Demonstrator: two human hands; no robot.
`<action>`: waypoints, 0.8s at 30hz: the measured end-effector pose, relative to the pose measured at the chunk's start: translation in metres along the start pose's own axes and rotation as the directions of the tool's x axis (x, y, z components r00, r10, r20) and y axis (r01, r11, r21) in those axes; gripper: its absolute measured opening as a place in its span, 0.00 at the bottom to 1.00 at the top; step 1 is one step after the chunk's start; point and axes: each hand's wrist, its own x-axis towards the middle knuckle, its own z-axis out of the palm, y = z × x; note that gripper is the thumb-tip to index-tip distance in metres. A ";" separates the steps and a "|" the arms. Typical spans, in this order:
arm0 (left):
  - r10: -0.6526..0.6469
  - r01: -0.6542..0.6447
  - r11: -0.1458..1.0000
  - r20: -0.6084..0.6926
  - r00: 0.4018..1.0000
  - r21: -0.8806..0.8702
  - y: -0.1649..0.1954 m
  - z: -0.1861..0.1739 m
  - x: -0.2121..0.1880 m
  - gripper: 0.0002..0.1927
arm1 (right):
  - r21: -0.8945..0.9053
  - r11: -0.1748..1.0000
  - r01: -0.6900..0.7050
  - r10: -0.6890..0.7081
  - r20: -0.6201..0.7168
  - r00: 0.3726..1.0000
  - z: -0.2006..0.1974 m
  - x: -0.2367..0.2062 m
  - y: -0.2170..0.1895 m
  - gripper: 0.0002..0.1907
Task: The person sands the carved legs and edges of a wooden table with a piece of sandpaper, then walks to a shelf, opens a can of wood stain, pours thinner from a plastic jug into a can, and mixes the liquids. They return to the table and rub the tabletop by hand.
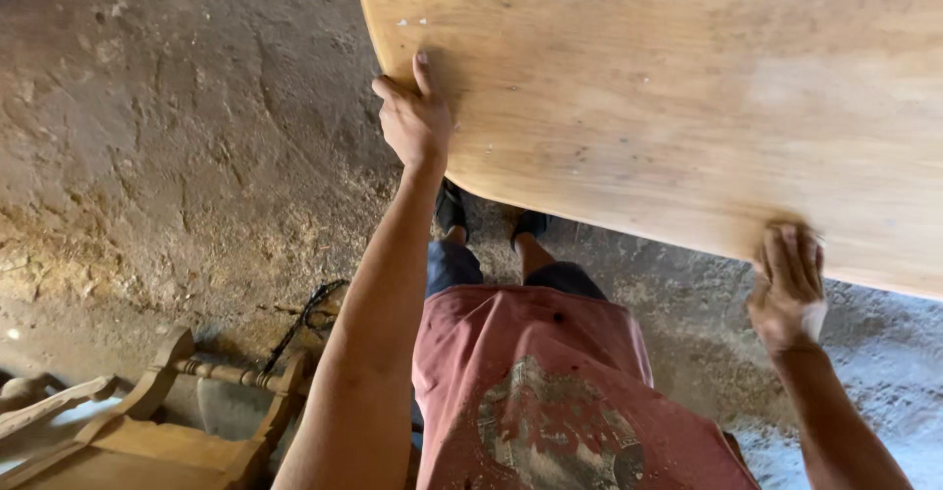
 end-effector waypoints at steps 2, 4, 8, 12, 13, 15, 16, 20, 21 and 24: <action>0.028 -0.029 0.999 -0.033 0.999 -0.037 0.003 -0.002 0.000 0.39 | 0.133 0.990 -0.048 0.050 -0.009 0.999 0.023 0.001 -0.027 0.23; 0.012 -0.012 0.999 0.004 1.000 -0.034 0.007 -0.006 -0.011 0.39 | 0.283 0.959 0.016 -0.036 0.065 0.997 0.105 0.022 -0.095 0.25; -0.043 0.043 0.999 0.053 0.998 0.010 0.012 -0.003 -0.012 0.40 | 0.361 0.899 0.247 -0.292 0.076 0.953 0.195 0.058 -0.180 0.26; 0.171 -0.144 0.966 -0.118 0.978 0.213 0.016 -0.001 -0.014 0.39 | 0.251 0.963 0.094 -0.137 0.161 0.978 0.122 0.032 -0.073 0.16; 0.193 -0.156 0.964 -0.164 0.967 0.215 0.028 0.001 -0.004 0.40 | 0.204 0.977 -0.068 0.013 0.260 0.965 0.083 0.026 -0.021 0.17; 0.217 -0.160 0.954 -0.216 0.952 0.252 0.027 -0.002 -0.011 0.44 | 0.212 0.964 0.162 -0.129 -0.158 0.979 -0.001 -0.004 0.055 0.23; 0.091 -0.070 0.982 -0.113 0.989 0.177 0.021 -0.004 -0.022 0.44 | -0.024 0.996 -0.087 0.083 -0.136 0.987 -0.030 -0.021 0.072 0.23; -0.100 0.101 0.995 0.039 0.994 -0.018 0.038 -0.010 -0.005 0.49 | 0.104 0.959 -0.262 0.275 -0.140 0.951 0.044 -0.006 0.035 0.24; -0.095 0.096 0.995 0.031 0.995 -0.032 0.036 -0.012 -0.012 0.52 | 0.185 0.959 -0.213 0.227 -0.058 0.972 0.097 0.007 -0.008 0.24; -0.014 0.013 1.000 -0.019 1.000 -0.008 0.037 -0.017 -0.019 0.54 | 0.222 0.973 0.062 -0.092 0.126 0.988 0.188 0.059 -0.155 0.26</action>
